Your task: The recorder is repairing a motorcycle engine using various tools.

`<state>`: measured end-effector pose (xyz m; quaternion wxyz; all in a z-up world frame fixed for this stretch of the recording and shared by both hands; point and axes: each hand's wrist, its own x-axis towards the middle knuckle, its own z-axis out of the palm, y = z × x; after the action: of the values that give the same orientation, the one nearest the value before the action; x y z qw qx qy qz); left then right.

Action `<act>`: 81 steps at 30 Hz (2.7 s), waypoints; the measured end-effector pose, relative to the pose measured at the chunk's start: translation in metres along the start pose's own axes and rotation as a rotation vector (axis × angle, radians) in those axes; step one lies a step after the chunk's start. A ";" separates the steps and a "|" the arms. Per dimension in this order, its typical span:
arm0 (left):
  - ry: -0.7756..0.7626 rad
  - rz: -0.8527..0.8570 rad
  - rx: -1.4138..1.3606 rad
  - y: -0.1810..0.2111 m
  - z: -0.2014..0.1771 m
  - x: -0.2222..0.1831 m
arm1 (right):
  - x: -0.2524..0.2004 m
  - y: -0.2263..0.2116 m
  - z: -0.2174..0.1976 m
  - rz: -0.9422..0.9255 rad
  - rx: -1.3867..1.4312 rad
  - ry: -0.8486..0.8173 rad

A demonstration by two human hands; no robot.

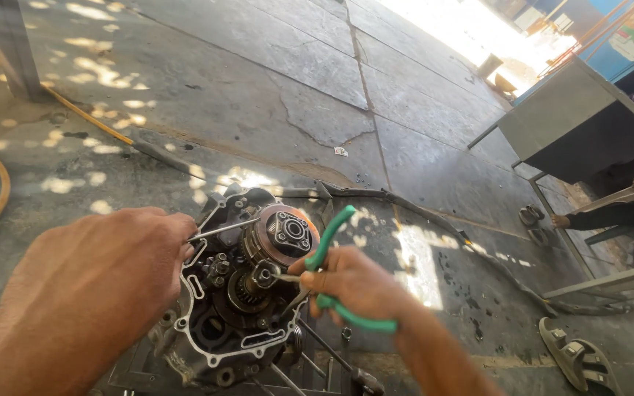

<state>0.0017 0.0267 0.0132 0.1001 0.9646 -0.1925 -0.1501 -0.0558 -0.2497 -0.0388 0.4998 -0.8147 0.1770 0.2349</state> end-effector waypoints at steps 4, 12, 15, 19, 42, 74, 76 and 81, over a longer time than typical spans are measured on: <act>-0.142 -0.102 -0.023 -0.001 -0.011 -0.004 | 0.032 -0.028 -0.025 0.027 -0.035 -0.197; -0.227 -0.039 0.012 -0.001 0.000 0.002 | 0.076 -0.068 -0.026 -0.027 -0.522 -0.419; -0.077 0.168 0.067 -0.015 0.033 0.006 | 0.076 -0.089 -0.007 0.033 -0.689 -0.396; -0.117 0.203 0.093 -0.007 0.025 -0.001 | 0.067 -0.099 0.009 -0.019 -0.865 -0.346; -0.275 0.299 0.204 0.004 0.081 -0.006 | 0.067 -0.089 -0.004 -0.021 -0.703 -0.321; 0.614 -0.320 0.309 0.134 0.231 -0.019 | 0.053 -0.071 -0.013 -0.131 -0.633 -0.250; 0.757 -0.350 0.309 0.122 0.254 -0.009 | 0.052 -0.071 -0.013 -0.145 -0.610 -0.253; 0.256 -0.041 -0.140 0.050 0.270 -0.004 | 0.044 -0.066 -0.006 -0.166 -0.623 -0.215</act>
<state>-0.1069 -0.0532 -0.2256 0.1879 0.9702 -0.1476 -0.0411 0.0158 -0.2289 -0.0129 0.2601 -0.9105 -0.0238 0.3206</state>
